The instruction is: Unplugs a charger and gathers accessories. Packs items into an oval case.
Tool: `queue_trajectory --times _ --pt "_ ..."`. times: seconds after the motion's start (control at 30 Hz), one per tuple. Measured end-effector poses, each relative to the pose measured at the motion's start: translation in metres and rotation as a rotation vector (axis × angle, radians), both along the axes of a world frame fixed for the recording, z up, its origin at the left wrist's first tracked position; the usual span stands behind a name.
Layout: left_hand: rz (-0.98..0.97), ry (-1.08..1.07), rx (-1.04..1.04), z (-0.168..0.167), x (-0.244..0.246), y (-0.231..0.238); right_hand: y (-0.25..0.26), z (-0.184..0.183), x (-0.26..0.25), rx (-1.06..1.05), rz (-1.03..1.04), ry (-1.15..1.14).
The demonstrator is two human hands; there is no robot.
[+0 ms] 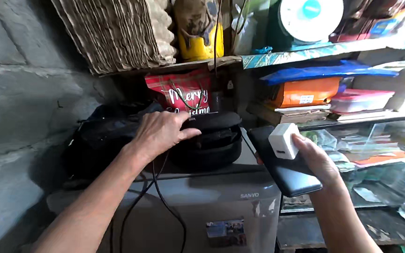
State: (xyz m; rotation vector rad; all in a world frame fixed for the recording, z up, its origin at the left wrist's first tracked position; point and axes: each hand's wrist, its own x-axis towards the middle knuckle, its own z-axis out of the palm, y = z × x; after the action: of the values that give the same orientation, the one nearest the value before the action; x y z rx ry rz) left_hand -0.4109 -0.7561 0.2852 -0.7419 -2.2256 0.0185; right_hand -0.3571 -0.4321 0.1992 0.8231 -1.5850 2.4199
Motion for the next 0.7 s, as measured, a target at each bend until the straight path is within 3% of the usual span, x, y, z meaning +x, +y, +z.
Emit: queue_trajectory --times 0.13,0.33,0.53,0.7 --pt "-0.014 0.138 0.078 0.017 -0.016 -0.017 0.002 -0.006 -0.01 0.06 0.077 0.03" --pt "0.074 0.041 0.245 0.039 -0.03 -0.015 -0.01 0.019 -0.017 0.213 -0.001 0.197" --pt "-0.007 -0.014 0.365 0.037 -0.038 -0.003 -0.053 0.051 -0.02 0.276 -0.388 0.486" --pt "0.087 -0.163 0.418 0.064 -0.055 0.005 -0.07 0.068 -0.059 0.329 -0.448 0.673"
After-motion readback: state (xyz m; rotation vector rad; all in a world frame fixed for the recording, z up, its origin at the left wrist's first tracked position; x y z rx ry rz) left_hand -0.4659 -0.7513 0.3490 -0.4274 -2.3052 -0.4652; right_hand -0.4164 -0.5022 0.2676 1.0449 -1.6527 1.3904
